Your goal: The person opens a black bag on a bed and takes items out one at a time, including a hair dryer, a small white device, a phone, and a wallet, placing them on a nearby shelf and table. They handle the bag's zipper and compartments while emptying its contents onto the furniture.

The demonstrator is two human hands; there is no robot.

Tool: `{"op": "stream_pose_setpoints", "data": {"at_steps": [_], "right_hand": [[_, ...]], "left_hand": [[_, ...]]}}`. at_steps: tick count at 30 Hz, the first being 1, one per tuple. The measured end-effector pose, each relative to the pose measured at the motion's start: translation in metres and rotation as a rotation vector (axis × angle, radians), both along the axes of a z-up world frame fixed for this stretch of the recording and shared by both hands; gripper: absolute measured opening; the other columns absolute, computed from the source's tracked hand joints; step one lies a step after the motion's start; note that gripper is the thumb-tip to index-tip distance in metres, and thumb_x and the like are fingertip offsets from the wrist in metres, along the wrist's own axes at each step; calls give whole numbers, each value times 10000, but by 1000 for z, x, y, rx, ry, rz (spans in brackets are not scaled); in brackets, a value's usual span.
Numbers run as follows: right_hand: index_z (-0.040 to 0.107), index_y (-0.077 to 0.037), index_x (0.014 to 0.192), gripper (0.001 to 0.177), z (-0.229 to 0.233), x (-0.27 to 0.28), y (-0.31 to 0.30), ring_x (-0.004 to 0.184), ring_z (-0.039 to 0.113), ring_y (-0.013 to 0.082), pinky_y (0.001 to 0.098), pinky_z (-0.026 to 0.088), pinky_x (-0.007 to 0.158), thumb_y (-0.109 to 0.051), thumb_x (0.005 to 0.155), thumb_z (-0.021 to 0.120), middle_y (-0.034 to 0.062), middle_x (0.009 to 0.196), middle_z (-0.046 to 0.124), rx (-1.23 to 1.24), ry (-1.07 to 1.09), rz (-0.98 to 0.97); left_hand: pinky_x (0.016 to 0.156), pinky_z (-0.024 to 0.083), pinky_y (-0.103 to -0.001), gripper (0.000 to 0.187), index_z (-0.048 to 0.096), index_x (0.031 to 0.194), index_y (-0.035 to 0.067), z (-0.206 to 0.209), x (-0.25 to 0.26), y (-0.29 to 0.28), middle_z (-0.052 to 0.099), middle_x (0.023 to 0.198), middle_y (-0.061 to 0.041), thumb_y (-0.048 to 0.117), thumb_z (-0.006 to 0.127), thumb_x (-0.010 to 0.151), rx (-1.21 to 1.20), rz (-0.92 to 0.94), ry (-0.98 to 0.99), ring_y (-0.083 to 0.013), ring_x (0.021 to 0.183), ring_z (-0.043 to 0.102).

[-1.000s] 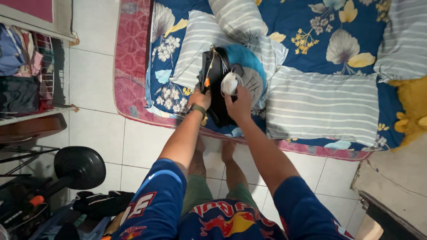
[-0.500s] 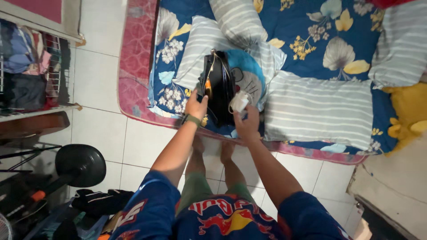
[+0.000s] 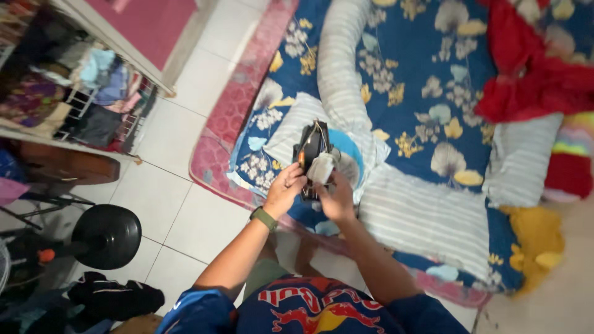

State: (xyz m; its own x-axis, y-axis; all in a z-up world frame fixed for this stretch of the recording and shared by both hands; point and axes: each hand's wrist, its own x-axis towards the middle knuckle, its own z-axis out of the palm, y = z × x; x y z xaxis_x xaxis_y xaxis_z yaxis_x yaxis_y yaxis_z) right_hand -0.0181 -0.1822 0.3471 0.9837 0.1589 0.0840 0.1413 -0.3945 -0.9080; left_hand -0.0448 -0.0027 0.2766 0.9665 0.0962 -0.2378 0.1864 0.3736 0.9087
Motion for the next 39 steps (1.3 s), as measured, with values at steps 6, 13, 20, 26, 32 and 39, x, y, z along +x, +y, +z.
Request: {"op": "stream_pose_setpoints", "data": {"at_steps": [6, 13, 20, 26, 32, 39], "right_hand": [[683, -16, 1105, 356, 64, -23, 28, 946, 664, 350, 410, 537, 832, -145, 790, 789, 170, 998, 697, -4, -216, 286], [620, -15, 1250, 515, 120, -63, 78, 1057, 648, 383, 449, 512, 937, -186, 795, 791, 202, 1138, 683, -1, -333, 516], [465, 37, 1439, 760, 172, -110, 131, 1104, 643, 368, 441, 512, 966, -212, 816, 823, 234, 1212, 648, 114, -513, 694], [384, 21, 1529, 817, 183, -150, 177, 1241, 600, 274, 388, 534, 1013, -174, 866, 821, 194, 1384, 567, 320, -370, 764], [299, 11, 1587, 825, 186, -225, 230, 1353, 554, 241, 387, 500, 1112, -106, 921, 771, 167, 1491, 517, 561, -67, 996], [352, 13, 1568, 765, 187, -328, 285, 1274, 606, 236, 368, 544, 1038, -27, 925, 766, 173, 1427, 573, 578, -52, 1087]], "left_hand": [[1010, 522, -318, 596, 443, 1461, -27, 85, -42, 7, 628, 1338, -125, 21, 697, 924, -98, 53, -115, -191, 1205, 632], [776, 492, -292, 485, 521, 1426, 1, 149, -115, 36, 658, 1261, -130, 34, 678, 968, -132, 330, -48, -191, 1061, 627], [883, 607, -365, 455, 494, 1389, 46, 210, -179, 78, 654, 1267, -86, 49, 602, 947, -347, 606, -140, -186, 1110, 683], [917, 588, -364, 501, 464, 1421, 44, 247, -246, 111, 636, 1283, -93, 31, 632, 949, -254, 724, -335, -195, 1118, 669], [843, 575, -330, 448, 463, 1384, 5, 278, -330, 141, 654, 1243, -121, 12, 626, 967, -151, 786, -415, -200, 1039, 681], [824, 573, -325, 412, 473, 1345, 13, 284, -421, 173, 655, 1126, -115, -14, 631, 964, -91, 941, -424, -184, 912, 669]]}}
